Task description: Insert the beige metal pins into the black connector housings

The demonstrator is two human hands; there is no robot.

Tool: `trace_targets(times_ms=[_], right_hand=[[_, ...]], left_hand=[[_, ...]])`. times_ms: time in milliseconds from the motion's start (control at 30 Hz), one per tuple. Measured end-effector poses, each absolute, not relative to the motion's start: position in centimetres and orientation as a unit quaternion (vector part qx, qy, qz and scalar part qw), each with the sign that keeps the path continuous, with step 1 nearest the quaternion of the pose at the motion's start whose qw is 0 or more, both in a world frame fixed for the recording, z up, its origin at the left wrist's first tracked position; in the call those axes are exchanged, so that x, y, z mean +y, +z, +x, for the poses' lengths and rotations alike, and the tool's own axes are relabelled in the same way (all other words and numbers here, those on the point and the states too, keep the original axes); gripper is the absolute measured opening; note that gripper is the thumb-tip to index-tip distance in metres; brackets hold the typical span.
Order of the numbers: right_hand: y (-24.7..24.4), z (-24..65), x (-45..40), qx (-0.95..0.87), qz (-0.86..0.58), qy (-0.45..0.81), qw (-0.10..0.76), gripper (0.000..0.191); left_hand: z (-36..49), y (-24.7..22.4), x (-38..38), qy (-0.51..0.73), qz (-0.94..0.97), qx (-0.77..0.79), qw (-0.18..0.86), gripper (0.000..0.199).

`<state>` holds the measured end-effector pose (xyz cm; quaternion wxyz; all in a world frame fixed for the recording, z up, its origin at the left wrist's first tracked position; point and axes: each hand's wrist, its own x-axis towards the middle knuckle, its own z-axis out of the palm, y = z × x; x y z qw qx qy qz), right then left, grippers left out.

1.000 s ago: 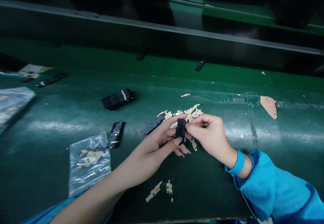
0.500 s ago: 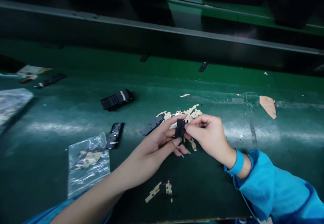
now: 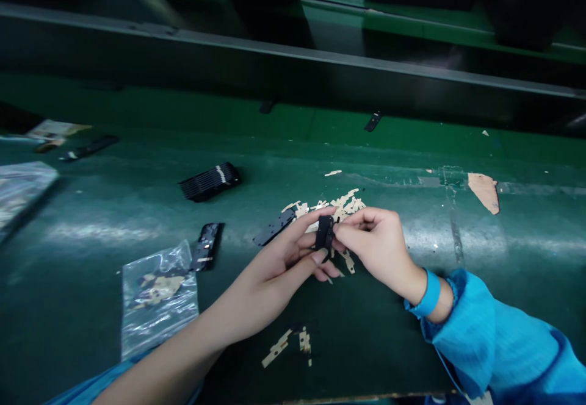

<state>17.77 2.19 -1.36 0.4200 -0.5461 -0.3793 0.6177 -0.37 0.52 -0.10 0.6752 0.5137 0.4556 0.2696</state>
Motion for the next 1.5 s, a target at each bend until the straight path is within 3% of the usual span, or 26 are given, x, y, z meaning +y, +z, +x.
trace_targets(times_ms=[1500], right_hand=[[-1.20,17.73,2.34,-0.381,-0.542,0.626,0.411,0.008]], left_hand=[[-0.51,0.31,0.50,0.269,0.496,0.451,0.691,0.054]])
